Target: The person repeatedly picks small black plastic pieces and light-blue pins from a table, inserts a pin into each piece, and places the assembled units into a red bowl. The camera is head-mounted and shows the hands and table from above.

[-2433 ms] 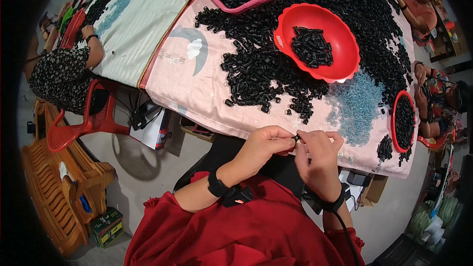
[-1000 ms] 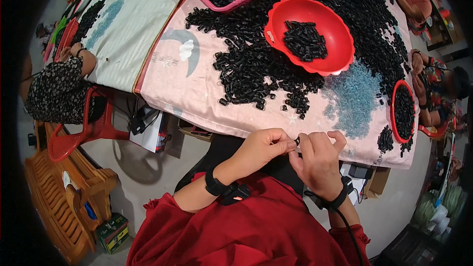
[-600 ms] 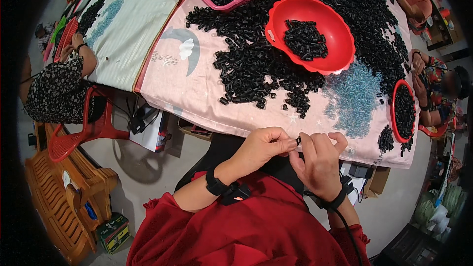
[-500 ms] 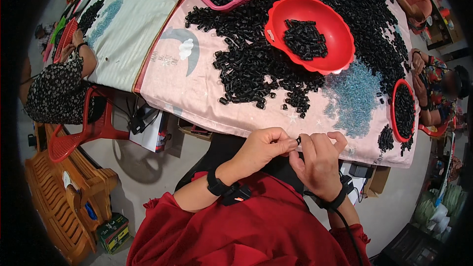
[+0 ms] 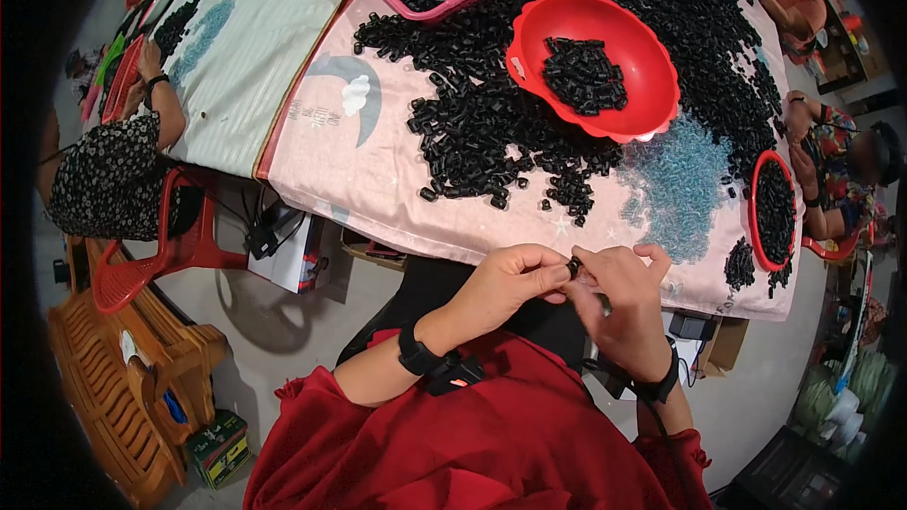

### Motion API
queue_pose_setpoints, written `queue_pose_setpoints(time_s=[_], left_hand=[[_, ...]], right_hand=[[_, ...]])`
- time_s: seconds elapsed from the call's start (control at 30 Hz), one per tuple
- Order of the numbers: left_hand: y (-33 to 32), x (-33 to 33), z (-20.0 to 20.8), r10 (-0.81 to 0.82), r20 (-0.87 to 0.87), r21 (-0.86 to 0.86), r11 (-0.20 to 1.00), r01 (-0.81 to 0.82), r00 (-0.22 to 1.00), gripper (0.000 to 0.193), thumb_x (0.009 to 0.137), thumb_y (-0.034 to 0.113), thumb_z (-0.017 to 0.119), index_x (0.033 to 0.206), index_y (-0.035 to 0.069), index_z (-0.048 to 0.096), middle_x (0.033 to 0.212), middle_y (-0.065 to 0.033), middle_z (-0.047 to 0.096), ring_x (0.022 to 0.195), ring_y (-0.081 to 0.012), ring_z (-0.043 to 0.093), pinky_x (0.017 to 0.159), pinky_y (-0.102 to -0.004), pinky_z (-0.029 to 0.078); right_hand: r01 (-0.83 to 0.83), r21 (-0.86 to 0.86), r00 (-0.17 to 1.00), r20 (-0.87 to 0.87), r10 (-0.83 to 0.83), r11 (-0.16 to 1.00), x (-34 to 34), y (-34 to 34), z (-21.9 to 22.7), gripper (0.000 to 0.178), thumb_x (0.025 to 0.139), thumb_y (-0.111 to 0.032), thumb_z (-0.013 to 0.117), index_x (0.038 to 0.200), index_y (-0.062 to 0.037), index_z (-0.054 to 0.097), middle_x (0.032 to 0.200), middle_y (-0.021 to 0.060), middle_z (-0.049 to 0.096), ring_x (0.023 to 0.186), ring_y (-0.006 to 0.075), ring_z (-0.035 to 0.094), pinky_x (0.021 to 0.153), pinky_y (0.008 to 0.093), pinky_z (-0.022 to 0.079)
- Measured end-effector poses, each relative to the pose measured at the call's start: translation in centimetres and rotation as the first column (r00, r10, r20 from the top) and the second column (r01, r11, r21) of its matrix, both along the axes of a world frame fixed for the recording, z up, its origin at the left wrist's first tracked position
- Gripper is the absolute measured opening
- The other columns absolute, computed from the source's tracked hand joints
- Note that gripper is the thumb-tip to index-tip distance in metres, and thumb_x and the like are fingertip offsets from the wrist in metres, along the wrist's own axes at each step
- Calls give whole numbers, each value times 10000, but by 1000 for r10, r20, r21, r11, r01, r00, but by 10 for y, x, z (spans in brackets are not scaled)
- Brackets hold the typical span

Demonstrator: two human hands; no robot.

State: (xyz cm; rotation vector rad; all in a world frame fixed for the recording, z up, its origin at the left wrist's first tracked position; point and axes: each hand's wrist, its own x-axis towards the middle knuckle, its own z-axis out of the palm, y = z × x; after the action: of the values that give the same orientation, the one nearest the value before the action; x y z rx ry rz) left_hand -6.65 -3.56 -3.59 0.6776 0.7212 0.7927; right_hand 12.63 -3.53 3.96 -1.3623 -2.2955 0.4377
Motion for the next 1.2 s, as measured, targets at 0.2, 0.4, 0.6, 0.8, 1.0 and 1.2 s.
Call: queue_pose_setpoints(time_s=[0.2, 0.4, 0.6, 0.8, 1.0, 1.2], left_hand=[[0, -1, 3, -24, -49, 72, 997, 28, 999, 220, 1072, 160, 661, 1134, -43, 716, 1028, -67, 741, 918, -104, 688, 847, -262, 575], [1, -2, 9, -14, -168, 139, 990, 38, 986, 225, 1067, 165, 668, 1130, -46, 714, 1008, -59, 736, 901, -105, 678, 840, -261, 570], [-1, 0, 5, -8, -106, 100, 995, 19, 994, 266, 1076, 219, 664, 1085, -40, 723, 931, -33, 721, 850, -88, 642, 782, -252, 538], [3, -5, 5, -77, -29, -8, 997, 77, 997, 195, 1067, 167, 671, 1076, -21, 724, 987, -54, 736, 895, -107, 685, 836, -267, 570], [5, -7, 5, -110, -19, -60, 992, 108, 994, 182, 1054, 157, 684, 1043, -18, 733, 974, -54, 740, 888, -114, 698, 839, -270, 586], [7, -5, 3, -113, 40, -102, 988, 117, 993, 176, 1049, 153, 690, 1039, -17, 734, 966, -59, 740, 860, -119, 701, 819, -282, 599]], right_hand=[[65, 21, 990, -129, -62, 998, 3, 2, -12, 198, 866, -18, 762, 1047, -91, 730, 865, 5, 705, 821, 188, 680, 987, 443, 342], [89, 135, 996, -29, -86, 987, 0, -2, -20, 192, 849, -33, 767, 1020, -104, 713, 860, -3, 692, 834, 189, 675, 1011, 458, 346], [24, 159, 992, 120, -44, 987, -5, -5, -5, 267, 820, -33, 780, 1071, -67, 696, 893, 33, 696, 867, 216, 680, 1047, 498, 335], [-31, 77, 987, 160, 19, 997, -6, -7, 8, 356, 827, -182, 831, 1126, -55, 686, 904, 38, 651, 866, 213, 654, 1050, 512, 322], [-66, 82, 978, 201, 49, 994, -2, -9, 0, 396, 827, -263, 853, 1112, -43, 688, 881, 42, 623, 839, 217, 636, 1014, 495, 346], [-84, 113, 984, 168, 64, 990, -3, -13, -7, 357, 833, -208, 841, 1098, -25, 687, 861, 47, 593, 804, 227, 602, 975, 484, 363]])
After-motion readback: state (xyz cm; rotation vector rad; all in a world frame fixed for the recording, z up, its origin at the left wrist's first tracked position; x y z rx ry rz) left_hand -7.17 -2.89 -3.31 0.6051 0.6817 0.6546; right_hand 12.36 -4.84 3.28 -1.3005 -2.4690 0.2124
